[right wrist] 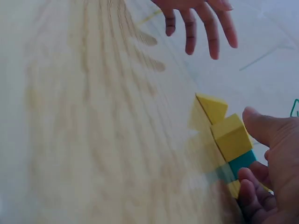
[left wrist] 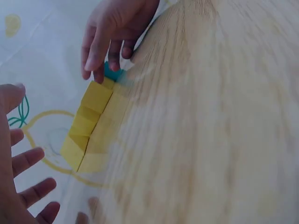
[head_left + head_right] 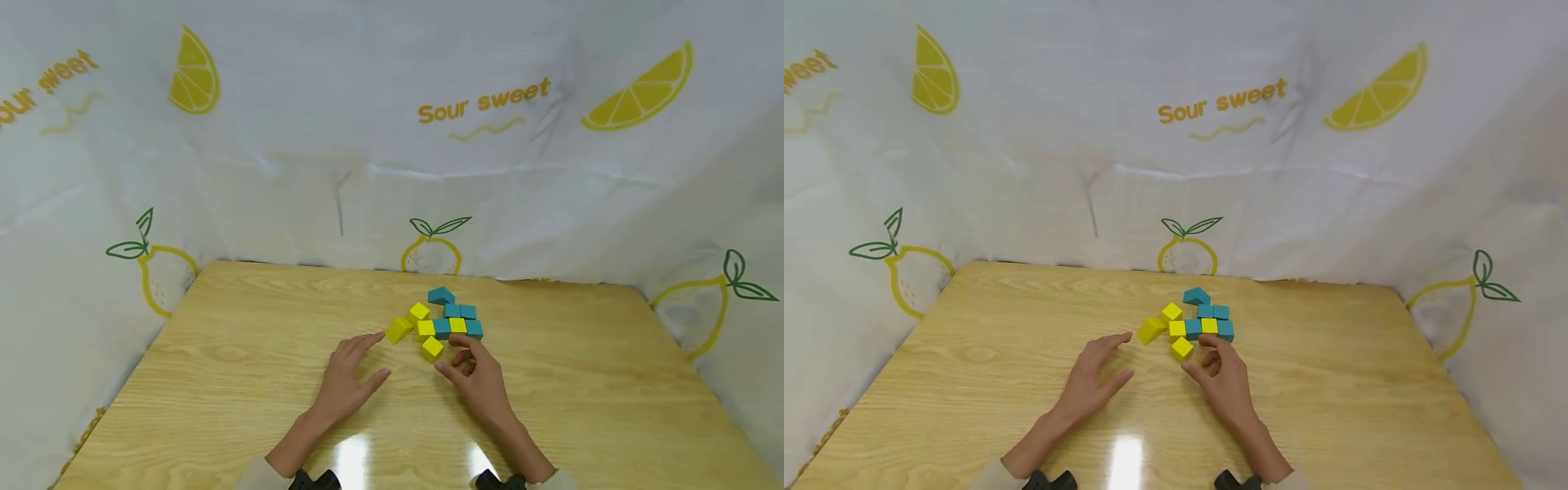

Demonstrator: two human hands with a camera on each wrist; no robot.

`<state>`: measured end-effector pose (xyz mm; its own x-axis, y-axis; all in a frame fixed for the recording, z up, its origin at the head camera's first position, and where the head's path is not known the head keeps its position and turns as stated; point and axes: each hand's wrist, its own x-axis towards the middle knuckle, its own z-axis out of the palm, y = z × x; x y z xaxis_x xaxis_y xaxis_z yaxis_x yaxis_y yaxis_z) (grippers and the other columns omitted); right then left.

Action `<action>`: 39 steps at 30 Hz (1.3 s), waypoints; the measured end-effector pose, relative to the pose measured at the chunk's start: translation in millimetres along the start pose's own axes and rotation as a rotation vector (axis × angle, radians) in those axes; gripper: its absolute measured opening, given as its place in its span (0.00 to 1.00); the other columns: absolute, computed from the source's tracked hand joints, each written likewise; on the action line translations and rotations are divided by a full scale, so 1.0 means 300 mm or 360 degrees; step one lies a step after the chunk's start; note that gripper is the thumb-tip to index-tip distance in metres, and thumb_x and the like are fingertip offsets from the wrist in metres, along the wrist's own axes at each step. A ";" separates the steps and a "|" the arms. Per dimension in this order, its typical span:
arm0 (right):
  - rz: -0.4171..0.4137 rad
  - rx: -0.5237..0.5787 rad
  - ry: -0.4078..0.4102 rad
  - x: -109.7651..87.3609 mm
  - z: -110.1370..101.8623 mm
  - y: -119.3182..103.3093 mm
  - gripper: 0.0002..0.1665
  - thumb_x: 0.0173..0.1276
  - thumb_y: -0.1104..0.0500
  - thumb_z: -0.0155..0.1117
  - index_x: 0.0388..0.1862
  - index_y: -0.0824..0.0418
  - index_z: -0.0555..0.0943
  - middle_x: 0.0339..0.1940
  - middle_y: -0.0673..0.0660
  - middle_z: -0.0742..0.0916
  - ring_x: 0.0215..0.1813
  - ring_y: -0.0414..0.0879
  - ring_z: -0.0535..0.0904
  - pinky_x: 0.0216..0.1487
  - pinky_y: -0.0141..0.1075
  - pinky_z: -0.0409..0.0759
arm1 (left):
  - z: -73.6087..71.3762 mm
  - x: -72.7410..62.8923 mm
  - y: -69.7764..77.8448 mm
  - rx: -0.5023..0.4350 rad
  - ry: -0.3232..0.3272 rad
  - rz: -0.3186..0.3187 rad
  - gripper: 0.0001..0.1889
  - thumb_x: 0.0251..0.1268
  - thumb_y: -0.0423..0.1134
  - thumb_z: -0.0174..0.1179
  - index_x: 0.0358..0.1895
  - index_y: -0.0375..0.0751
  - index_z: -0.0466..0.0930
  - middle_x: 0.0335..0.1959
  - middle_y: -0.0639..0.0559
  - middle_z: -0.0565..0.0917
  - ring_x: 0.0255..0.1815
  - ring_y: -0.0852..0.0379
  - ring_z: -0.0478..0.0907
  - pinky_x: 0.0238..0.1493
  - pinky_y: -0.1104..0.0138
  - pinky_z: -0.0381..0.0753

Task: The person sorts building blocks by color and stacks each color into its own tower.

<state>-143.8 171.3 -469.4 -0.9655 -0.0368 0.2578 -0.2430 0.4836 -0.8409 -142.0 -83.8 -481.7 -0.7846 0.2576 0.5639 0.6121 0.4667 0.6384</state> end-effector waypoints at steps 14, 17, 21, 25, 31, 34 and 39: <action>-0.0096 -0.0169 0.0062 0.034 0.060 0.024 0.21 0.53 0.59 0.77 0.46 0.59 0.83 0.31 0.50 0.82 0.26 0.41 0.69 0.27 0.32 0.69 | 0.009 -0.006 -0.012 -0.0394 -0.0210 -0.0434 0.21 0.63 0.44 0.65 0.59 0.49 0.76 0.48 0.56 0.81 0.47 0.56 0.75 0.43 0.63 0.70; -0.0139 -0.0149 0.0016 0.033 0.062 0.021 0.20 0.53 0.61 0.77 0.46 0.58 0.84 0.29 0.49 0.81 0.28 0.41 0.70 0.28 0.32 0.70 | 0.010 -0.002 -0.012 -0.0371 -0.0231 -0.0414 0.21 0.63 0.43 0.65 0.59 0.47 0.76 0.47 0.58 0.82 0.46 0.57 0.75 0.43 0.64 0.71; -0.0201 -0.0122 -0.0064 0.026 0.065 0.019 0.20 0.55 0.61 0.75 0.48 0.56 0.83 0.27 0.50 0.79 0.29 0.42 0.71 0.29 0.31 0.71 | 0.010 0.007 -0.010 -0.0330 -0.0253 -0.0378 0.21 0.61 0.40 0.66 0.58 0.47 0.77 0.46 0.60 0.82 0.46 0.58 0.75 0.45 0.63 0.73; -0.0228 -0.0077 -0.0096 0.013 0.073 0.014 0.21 0.55 0.62 0.75 0.49 0.55 0.83 0.28 0.49 0.79 0.29 0.40 0.72 0.30 0.31 0.72 | 0.012 0.010 -0.005 -0.0327 -0.0264 -0.0352 0.21 0.59 0.38 0.68 0.57 0.48 0.77 0.46 0.59 0.82 0.46 0.58 0.75 0.46 0.61 0.74; -0.0306 -0.0057 -0.0149 0.001 0.096 0.002 0.21 0.55 0.62 0.75 0.50 0.55 0.84 0.26 0.44 0.78 0.27 0.38 0.72 0.27 0.30 0.70 | 0.016 0.006 -0.001 -0.0314 -0.0262 -0.0334 0.22 0.57 0.37 0.69 0.56 0.48 0.78 0.48 0.57 0.81 0.47 0.56 0.75 0.47 0.60 0.75; -0.0342 -0.0056 -0.0172 0.002 0.109 -0.003 0.21 0.55 0.61 0.75 0.49 0.55 0.84 0.26 0.43 0.78 0.27 0.37 0.72 0.26 0.30 0.71 | 0.018 0.007 -0.003 -0.0301 -0.0249 -0.0325 0.22 0.57 0.36 0.69 0.56 0.47 0.79 0.49 0.56 0.81 0.46 0.55 0.75 0.47 0.60 0.75; -0.0347 -0.0016 -0.0216 0.000 0.130 -0.019 0.21 0.55 0.60 0.75 0.49 0.55 0.84 0.26 0.43 0.79 0.28 0.37 0.72 0.27 0.30 0.72 | 0.016 0.011 -0.002 -0.0271 -0.0242 -0.0328 0.21 0.55 0.35 0.70 0.54 0.48 0.80 0.48 0.57 0.81 0.46 0.56 0.75 0.49 0.60 0.74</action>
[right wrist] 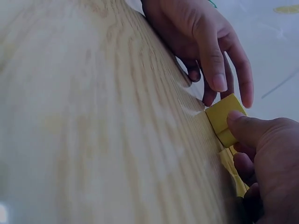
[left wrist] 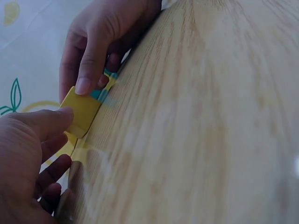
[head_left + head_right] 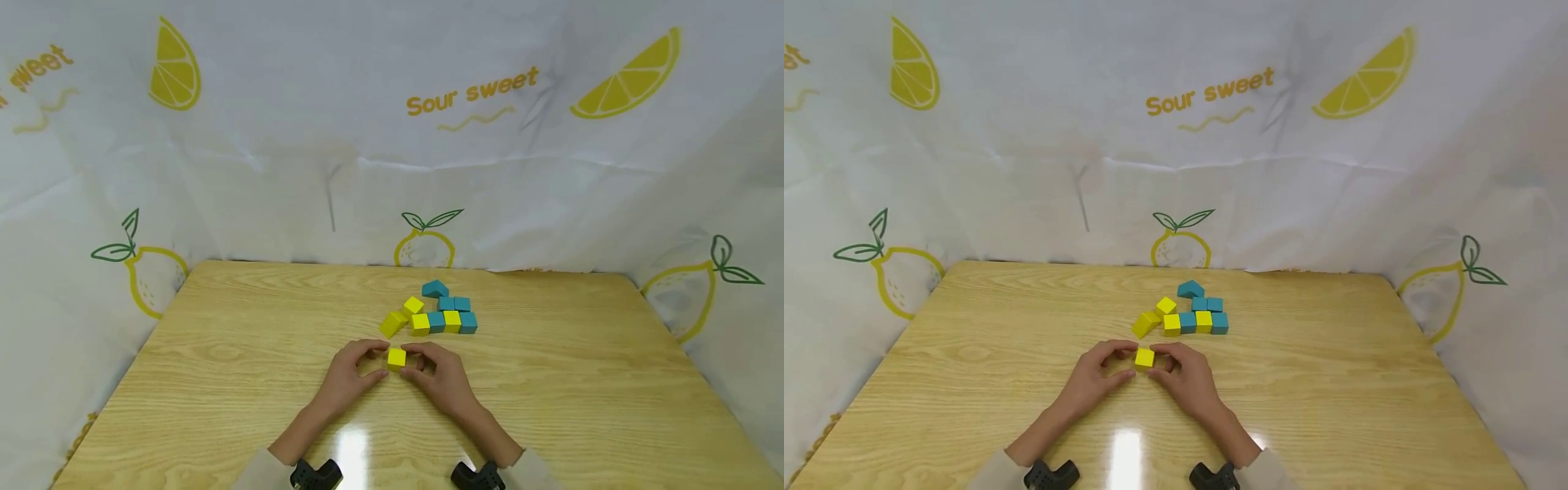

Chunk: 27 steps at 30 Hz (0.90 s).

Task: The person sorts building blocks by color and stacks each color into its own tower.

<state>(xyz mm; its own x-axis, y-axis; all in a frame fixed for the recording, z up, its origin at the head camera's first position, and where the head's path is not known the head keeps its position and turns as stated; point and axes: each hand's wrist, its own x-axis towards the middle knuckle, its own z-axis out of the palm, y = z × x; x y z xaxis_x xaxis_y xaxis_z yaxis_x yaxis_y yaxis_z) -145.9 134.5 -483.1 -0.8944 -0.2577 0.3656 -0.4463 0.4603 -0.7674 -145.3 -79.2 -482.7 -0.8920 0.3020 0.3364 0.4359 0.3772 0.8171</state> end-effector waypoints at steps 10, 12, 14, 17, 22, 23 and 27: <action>-0.0042 0.0013 -0.0061 -0.006 0.050 -0.036 0.21 0.56 0.59 0.73 0.51 0.55 0.83 0.30 0.46 0.81 0.29 0.38 0.73 0.29 0.30 0.74 | -0.023 -0.013 -0.009 0.0222 0.0063 -0.0074 0.18 0.50 0.42 0.73 0.47 0.54 0.82 0.41 0.63 0.82 0.43 0.61 0.74 0.51 0.52 0.62; -0.0055 0.0019 -0.0072 -0.008 0.060 -0.045 0.21 0.57 0.58 0.73 0.51 0.56 0.83 0.31 0.47 0.81 0.30 0.37 0.74 0.30 0.30 0.74 | -0.039 -0.022 -0.011 0.0234 0.0053 -0.0116 0.17 0.50 0.43 0.73 0.46 0.56 0.82 0.40 0.66 0.82 0.43 0.61 0.74 0.51 0.51 0.60; -0.0058 0.0031 -0.0098 -0.010 0.073 -0.051 0.21 0.57 0.57 0.73 0.51 0.56 0.83 0.31 0.48 0.82 0.30 0.37 0.74 0.30 0.30 0.75 | -0.055 -0.033 -0.014 0.0210 0.0030 -0.0150 0.17 0.49 0.44 0.73 0.45 0.57 0.82 0.40 0.67 0.81 0.43 0.61 0.74 0.51 0.51 0.62; -0.0054 0.0031 -0.0129 -0.011 0.092 -0.062 0.21 0.58 0.56 0.72 0.51 0.56 0.83 0.32 0.49 0.83 0.30 0.36 0.74 0.30 0.30 0.75 | -0.079 -0.051 -0.015 0.0171 -0.0007 -0.0186 0.17 0.49 0.43 0.73 0.45 0.56 0.82 0.41 0.67 0.80 0.43 0.61 0.74 0.50 0.55 0.68; -0.0015 0.0044 -0.0178 0.009 0.118 -0.094 0.20 0.59 0.55 0.72 0.51 0.57 0.83 0.34 0.50 0.83 0.31 0.37 0.75 0.31 0.30 0.75 | -0.120 -0.067 -0.027 0.0160 -0.0032 -0.0198 0.18 0.50 0.44 0.73 0.46 0.58 0.81 0.41 0.67 0.79 0.43 0.62 0.73 0.47 0.60 0.74; -0.0013 0.0050 -0.0188 0.014 0.124 -0.099 0.20 0.59 0.55 0.71 0.51 0.57 0.83 0.33 0.50 0.83 0.31 0.37 0.75 0.31 0.30 0.75 | -0.132 -0.069 -0.029 0.0156 -0.0035 -0.0199 0.18 0.51 0.44 0.73 0.46 0.58 0.81 0.41 0.67 0.79 0.44 0.62 0.73 0.48 0.60 0.74; -0.0022 0.0069 -0.0219 0.033 0.147 -0.121 0.20 0.59 0.55 0.72 0.51 0.57 0.83 0.34 0.50 0.83 0.30 0.36 0.74 0.31 0.29 0.75 | -0.179 -0.078 -0.042 0.0141 -0.0075 -0.0227 0.18 0.52 0.45 0.72 0.47 0.61 0.80 0.42 0.66 0.78 0.45 0.63 0.74 0.50 0.59 0.74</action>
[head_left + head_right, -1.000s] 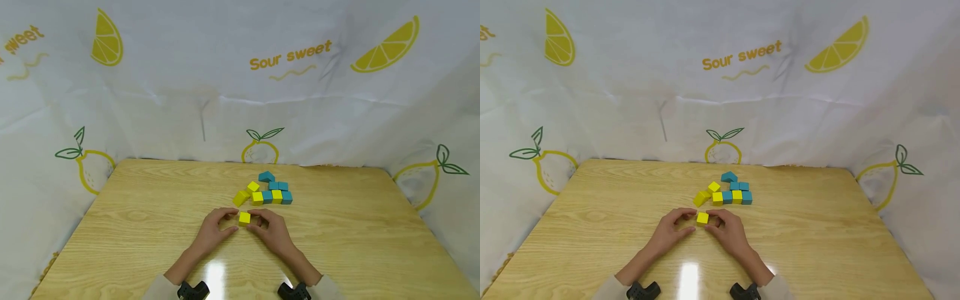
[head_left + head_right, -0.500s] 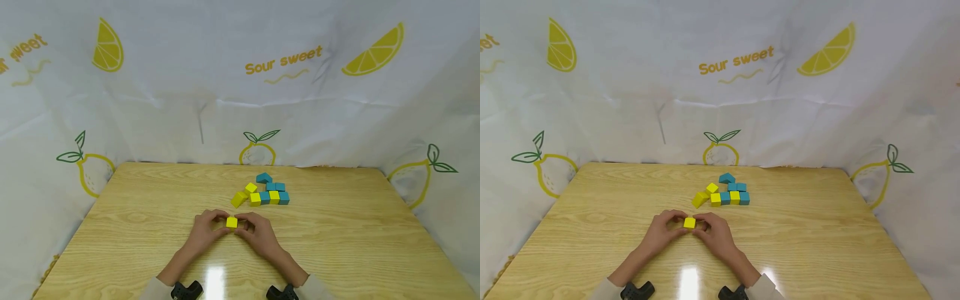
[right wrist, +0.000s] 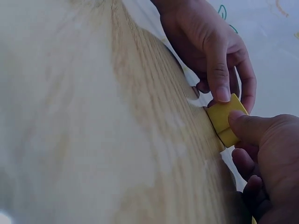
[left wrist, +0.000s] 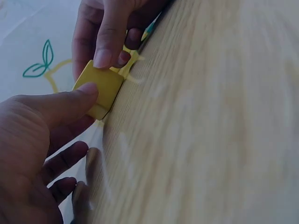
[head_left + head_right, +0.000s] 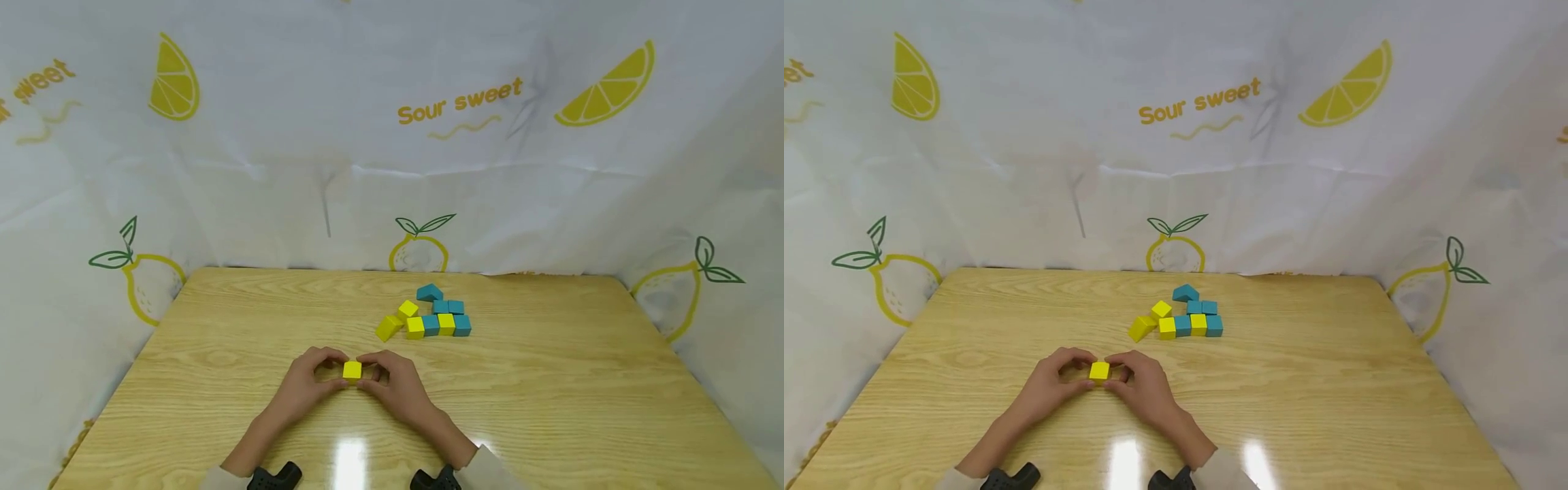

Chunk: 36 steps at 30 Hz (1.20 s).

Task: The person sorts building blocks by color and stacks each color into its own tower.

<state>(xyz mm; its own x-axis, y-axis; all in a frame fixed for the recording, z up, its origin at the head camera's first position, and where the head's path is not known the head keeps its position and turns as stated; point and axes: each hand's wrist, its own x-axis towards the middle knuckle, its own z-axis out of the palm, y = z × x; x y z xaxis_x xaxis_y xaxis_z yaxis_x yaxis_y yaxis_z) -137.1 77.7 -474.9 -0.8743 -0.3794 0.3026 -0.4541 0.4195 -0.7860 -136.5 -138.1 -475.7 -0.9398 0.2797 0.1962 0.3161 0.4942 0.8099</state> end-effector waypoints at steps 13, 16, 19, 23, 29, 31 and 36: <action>-0.0051 0.0024 -0.0051 0.051 0.074 -0.024 0.20 0.59 0.56 0.72 0.51 0.57 0.82 0.35 0.51 0.84 0.30 0.34 0.75 0.32 0.27 0.75 | -0.067 -0.031 -0.078 -0.0031 0.0024 0.0076 0.18 0.53 0.47 0.71 0.49 0.60 0.80 0.40 0.61 0.78 0.41 0.62 0.75 0.42 0.65 0.74; -0.0061 -0.0001 -0.0029 0.065 0.080 -0.021 0.20 0.59 0.57 0.72 0.51 0.57 0.82 0.36 0.51 0.84 0.30 0.34 0.75 0.32 0.27 0.75 | -0.075 -0.025 -0.083 -0.0034 0.0042 0.0120 0.18 0.54 0.46 0.71 0.49 0.59 0.80 0.41 0.61 0.79 0.40 0.61 0.75 0.40 0.66 0.75; -0.0070 0.0009 -0.0037 0.078 0.087 -0.021 0.20 0.59 0.58 0.72 0.52 0.57 0.82 0.36 0.51 0.84 0.29 0.33 0.75 0.31 0.26 0.75 | -0.085 -0.023 -0.088 -0.0031 0.0072 0.0135 0.19 0.54 0.43 0.71 0.49 0.57 0.80 0.41 0.60 0.79 0.39 0.61 0.75 0.38 0.67 0.75; -0.0058 0.0016 -0.0042 0.088 0.094 -0.022 0.20 0.59 0.57 0.72 0.52 0.57 0.82 0.36 0.51 0.83 0.29 0.33 0.74 0.30 0.26 0.75 | -0.096 -0.023 -0.094 0.0024 0.0093 0.0134 0.19 0.53 0.44 0.72 0.50 0.55 0.80 0.41 0.60 0.79 0.40 0.61 0.76 0.39 0.66 0.75; -0.0024 0.0004 -0.0046 0.092 0.102 -0.019 0.20 0.59 0.56 0.72 0.51 0.55 0.83 0.33 0.49 0.82 0.28 0.33 0.74 0.30 0.27 0.74 | -0.110 -0.024 -0.100 0.0053 0.0093 0.0043 0.19 0.51 0.47 0.72 0.48 0.60 0.80 0.41 0.62 0.79 0.43 0.62 0.77 0.43 0.63 0.75; -0.0015 0.0006 -0.0051 0.092 0.101 -0.018 0.20 0.59 0.56 0.72 0.52 0.54 0.82 0.32 0.49 0.82 0.28 0.33 0.74 0.30 0.27 0.74 | -0.111 -0.024 -0.100 0.0045 0.0084 0.0056 0.19 0.52 0.46 0.72 0.49 0.59 0.80 0.41 0.61 0.78 0.43 0.61 0.77 0.43 0.63 0.75; -0.0009 0.0017 -0.0056 0.094 0.098 -0.014 0.20 0.60 0.56 0.72 0.52 0.54 0.82 0.32 0.49 0.82 0.28 0.34 0.74 0.31 0.27 0.74 | -0.108 -0.018 -0.105 0.0064 0.0081 0.0110 0.20 0.52 0.44 0.72 0.50 0.58 0.80 0.42 0.60 0.78 0.43 0.61 0.75 0.42 0.64 0.74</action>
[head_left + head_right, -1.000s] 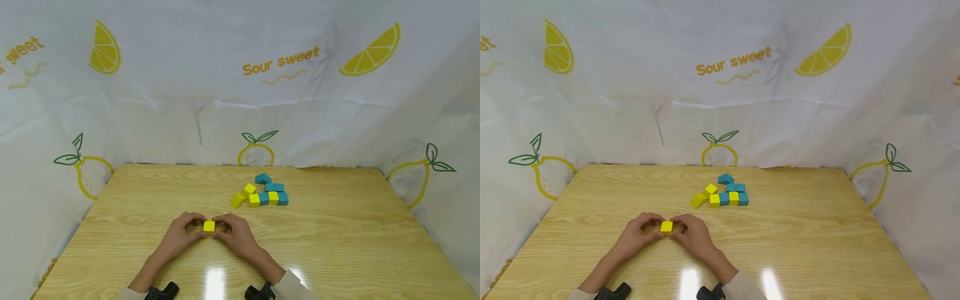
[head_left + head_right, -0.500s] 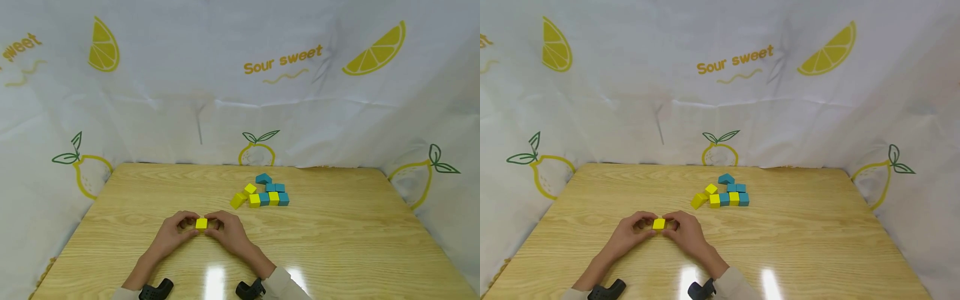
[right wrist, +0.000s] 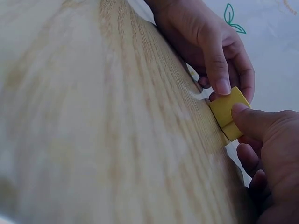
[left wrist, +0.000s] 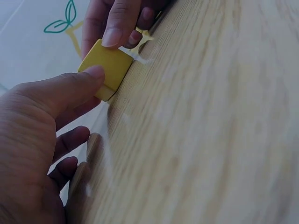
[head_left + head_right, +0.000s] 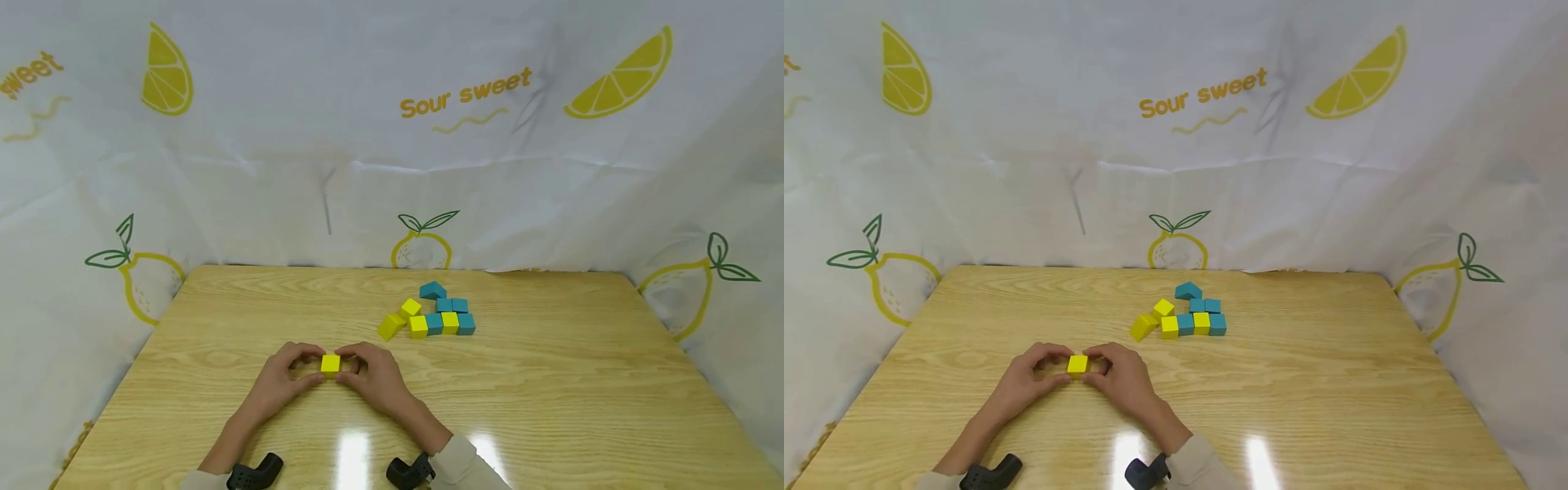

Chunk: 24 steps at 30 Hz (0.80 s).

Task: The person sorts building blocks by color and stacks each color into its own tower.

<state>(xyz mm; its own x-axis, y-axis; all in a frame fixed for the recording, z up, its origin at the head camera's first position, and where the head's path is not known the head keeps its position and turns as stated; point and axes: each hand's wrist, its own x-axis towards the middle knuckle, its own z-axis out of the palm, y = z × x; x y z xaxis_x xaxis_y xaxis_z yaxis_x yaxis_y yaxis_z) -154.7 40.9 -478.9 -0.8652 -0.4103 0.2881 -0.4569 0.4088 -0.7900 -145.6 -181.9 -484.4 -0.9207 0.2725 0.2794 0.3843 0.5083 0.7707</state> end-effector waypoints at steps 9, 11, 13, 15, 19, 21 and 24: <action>-0.0008 -0.0006 -0.0012 0.003 -0.002 -0.003 0.20 0.60 0.55 0.71 0.52 0.54 0.82 0.33 0.50 0.82 0.29 0.34 0.74 0.31 0.28 0.74 | -0.002 0.003 0.001 0.0034 -0.0007 0.0018 0.19 0.53 0.45 0.71 0.51 0.57 0.81 0.43 0.60 0.78 0.45 0.61 0.73 0.45 0.61 0.74; -0.0003 0.0005 -0.0009 0.000 -0.003 -0.003 0.21 0.60 0.55 0.71 0.53 0.55 0.81 0.36 0.50 0.83 0.29 0.34 0.75 0.32 0.28 0.75 | -0.002 0.003 0.003 0.0034 -0.0007 0.0013 0.19 0.53 0.45 0.71 0.51 0.58 0.81 0.42 0.60 0.78 0.44 0.61 0.73 0.44 0.61 0.74; 0.0005 0.0034 0.0008 -0.004 -0.007 -0.002 0.22 0.61 0.55 0.71 0.54 0.55 0.81 0.40 0.50 0.84 0.30 0.35 0.75 0.33 0.28 0.75 | -0.001 0.003 0.004 0.0032 -0.0007 0.0010 0.19 0.53 0.45 0.72 0.50 0.58 0.81 0.42 0.61 0.78 0.44 0.61 0.72 0.44 0.62 0.73; 0.0009 0.0079 0.0036 -0.011 -0.014 -0.002 0.23 0.61 0.56 0.71 0.55 0.55 0.80 0.43 0.51 0.84 0.31 0.36 0.75 0.32 0.30 0.75 | 0.002 0.004 0.005 0.0025 -0.0007 0.0009 0.20 0.52 0.45 0.72 0.50 0.58 0.81 0.42 0.61 0.78 0.44 0.62 0.72 0.44 0.62 0.73; 0.0009 0.0139 0.0101 -0.028 -0.032 0.000 0.21 0.63 0.57 0.69 0.55 0.57 0.80 0.45 0.51 0.84 0.32 0.38 0.76 0.32 0.31 0.75 | 0.006 0.003 0.009 0.0018 -0.0007 0.0003 0.20 0.52 0.44 0.72 0.50 0.57 0.81 0.42 0.61 0.78 0.43 0.61 0.72 0.44 0.63 0.73; -0.0008 0.0139 0.0140 -0.034 -0.045 0.002 0.20 0.63 0.57 0.69 0.55 0.58 0.80 0.44 0.51 0.84 0.33 0.39 0.76 0.32 0.31 0.75 | 0.005 0.002 0.013 0.0023 -0.0001 0.0002 0.20 0.52 0.43 0.72 0.50 0.57 0.82 0.42 0.61 0.78 0.43 0.61 0.72 0.44 0.63 0.73; -0.0018 0.0120 0.0194 -0.042 -0.072 0.007 0.19 0.63 0.59 0.69 0.54 0.59 0.80 0.43 0.52 0.84 0.33 0.40 0.76 0.31 0.31 0.74 | 0.001 0.000 0.016 0.0029 0.0007 0.0011 0.20 0.51 0.43 0.73 0.50 0.56 0.82 0.42 0.61 0.78 0.44 0.61 0.73 0.43 0.63 0.73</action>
<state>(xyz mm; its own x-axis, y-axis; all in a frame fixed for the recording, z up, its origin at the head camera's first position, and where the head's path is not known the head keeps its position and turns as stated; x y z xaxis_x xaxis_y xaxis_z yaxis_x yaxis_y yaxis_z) -149.3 64.6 -472.4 -0.8808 -0.3104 0.3574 -0.4540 0.3402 -0.8235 -143.7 -179.0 -480.9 -0.9184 0.2724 0.2870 0.3916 0.5211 0.7584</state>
